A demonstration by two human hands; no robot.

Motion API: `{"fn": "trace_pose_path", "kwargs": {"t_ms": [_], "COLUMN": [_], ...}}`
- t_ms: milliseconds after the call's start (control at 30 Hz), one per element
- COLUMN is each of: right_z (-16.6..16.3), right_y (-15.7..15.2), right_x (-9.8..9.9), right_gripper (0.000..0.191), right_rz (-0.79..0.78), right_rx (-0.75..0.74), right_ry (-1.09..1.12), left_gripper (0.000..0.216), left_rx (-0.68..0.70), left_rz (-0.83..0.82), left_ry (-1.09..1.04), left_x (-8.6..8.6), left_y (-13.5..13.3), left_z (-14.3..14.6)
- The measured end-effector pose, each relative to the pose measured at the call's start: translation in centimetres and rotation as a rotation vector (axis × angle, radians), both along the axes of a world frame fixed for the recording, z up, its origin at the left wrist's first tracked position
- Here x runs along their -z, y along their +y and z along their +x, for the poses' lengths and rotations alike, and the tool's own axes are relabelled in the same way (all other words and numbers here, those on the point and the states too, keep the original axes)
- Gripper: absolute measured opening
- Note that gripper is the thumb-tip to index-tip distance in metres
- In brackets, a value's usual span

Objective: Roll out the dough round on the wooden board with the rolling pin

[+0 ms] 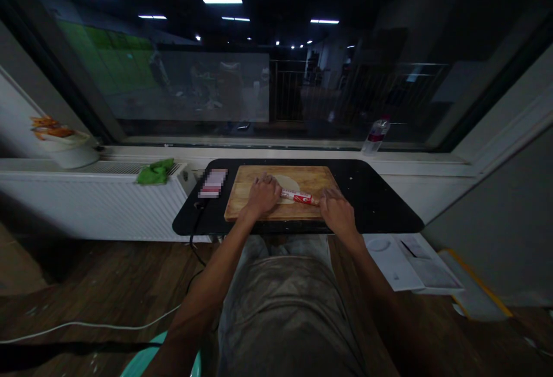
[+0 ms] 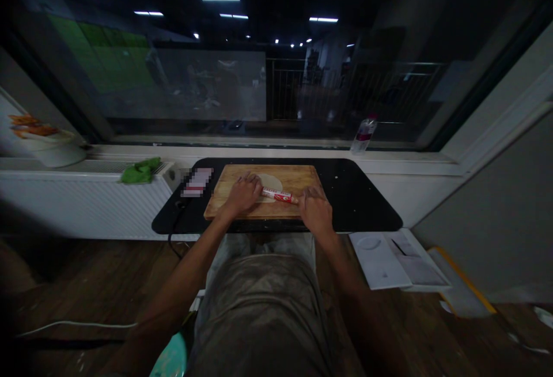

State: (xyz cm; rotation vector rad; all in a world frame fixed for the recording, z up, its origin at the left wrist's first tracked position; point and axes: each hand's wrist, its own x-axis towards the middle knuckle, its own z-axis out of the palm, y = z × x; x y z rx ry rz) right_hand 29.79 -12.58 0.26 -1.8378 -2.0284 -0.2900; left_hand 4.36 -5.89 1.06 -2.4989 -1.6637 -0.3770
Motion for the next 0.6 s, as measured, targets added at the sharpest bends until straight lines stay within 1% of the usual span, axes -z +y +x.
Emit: {"fn": "trace_pose_path", "kwargs": {"t_ms": [133, 267, 400, 600], "right_z": [0.1, 0.1, 0.0, -0.2], "right_y": [-1.0, -2.0, -2.9, -3.9], "right_x": [1.3, 2.3, 2.8, 3.1], "right_gripper": [0.050, 0.055, 0.056, 0.057], "right_rz": [0.077, 0.107, 0.126, 0.149], "right_rx": [-0.033, -0.082, -0.114, -0.150], "right_ry": [0.072, 0.141, 0.191, 0.205], "left_gripper": [0.048, 0.047, 0.046, 0.045], "left_rx": [-0.003, 0.020, 0.021, 0.028], "left_rz": [-0.001, 0.003, 0.004, 0.004], "left_ry": [-0.014, -0.031, -0.058, -0.034], "left_x": [0.1, 0.2, 0.3, 0.1], "left_y": [0.1, 0.1, 0.2, 0.1], "left_z": [0.1, 0.2, 0.3, 0.5]}}
